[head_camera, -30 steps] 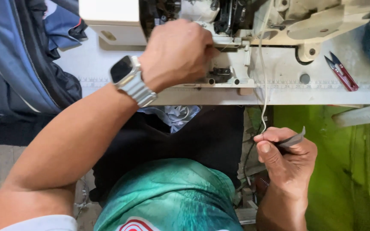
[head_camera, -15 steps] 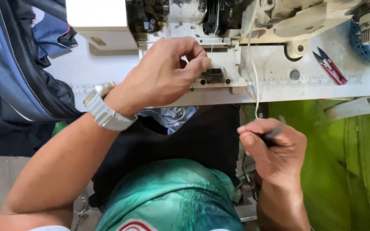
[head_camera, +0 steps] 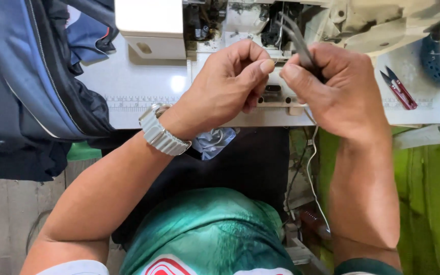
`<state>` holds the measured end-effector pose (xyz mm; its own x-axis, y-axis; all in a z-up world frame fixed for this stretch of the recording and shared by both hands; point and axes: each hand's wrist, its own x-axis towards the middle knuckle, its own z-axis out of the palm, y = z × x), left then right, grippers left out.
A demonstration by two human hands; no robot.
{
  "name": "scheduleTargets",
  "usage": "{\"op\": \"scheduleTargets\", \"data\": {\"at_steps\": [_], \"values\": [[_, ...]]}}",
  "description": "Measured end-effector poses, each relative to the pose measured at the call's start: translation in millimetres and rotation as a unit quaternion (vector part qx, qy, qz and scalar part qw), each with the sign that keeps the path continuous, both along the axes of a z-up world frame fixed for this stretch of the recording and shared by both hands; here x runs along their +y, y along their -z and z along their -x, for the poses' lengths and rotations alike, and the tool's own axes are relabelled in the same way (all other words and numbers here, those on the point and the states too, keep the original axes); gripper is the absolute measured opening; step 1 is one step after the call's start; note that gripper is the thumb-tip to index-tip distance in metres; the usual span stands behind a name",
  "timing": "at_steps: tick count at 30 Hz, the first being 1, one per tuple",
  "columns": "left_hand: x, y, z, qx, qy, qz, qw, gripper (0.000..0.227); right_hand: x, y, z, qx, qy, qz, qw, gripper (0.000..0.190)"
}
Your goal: The person uses tweezers to clean lint and debris from the bobbin area of a sewing machine. They then use the tweezers to pull a thread through the machine's internal mechanism.
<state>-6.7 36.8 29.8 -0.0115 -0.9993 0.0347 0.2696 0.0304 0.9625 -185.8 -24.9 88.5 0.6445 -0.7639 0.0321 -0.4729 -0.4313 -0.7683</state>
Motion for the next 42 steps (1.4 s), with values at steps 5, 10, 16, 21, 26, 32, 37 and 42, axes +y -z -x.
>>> {"op": "scheduleTargets", "data": {"at_steps": [5, 10, 16, 21, 26, 32, 37, 42], "values": [[-1, -8, -11, -0.07, -0.01, 0.008, 0.997, 0.018, -16, 6, 16, -0.03, -0.012, -0.064, 0.997, 0.02], [1, -10, -22, -0.202, -0.038, 0.033, 0.978, 0.024, -30, 17, 49, -0.054, -0.04, -0.051, 0.996, 0.018], [0, -4, -26, -0.266, -0.063, 0.044, 0.961, 0.021, -36, 21, 79, -0.074, -0.002, -0.035, 0.997, 0.021], [8, -12, -23, -0.326, -0.152, 0.22, 0.907, 0.021, -21, 17, 45, -0.024, -0.051, 0.068, 0.996, 0.019], [14, -6, -23, -0.29, -0.158, 0.217, 0.919, 0.015, -4, 20, 12, -0.062, -0.049, 0.007, 0.997, 0.018], [13, -13, -15, -0.214, -0.083, 0.025, 0.973, 0.016, -7, 22, 0, -0.024, -0.021, -0.016, 0.999, 0.023], [11, -20, -18, -0.154, -0.024, -0.055, 0.986, 0.019, -9, 14, -6, 0.002, -0.038, -0.012, 0.999, 0.024], [10, -15, -20, -0.122, -0.006, -0.069, 0.99, 0.016, -9, 10, -12, 0.035, -0.042, -0.017, 0.998, 0.019]]}}
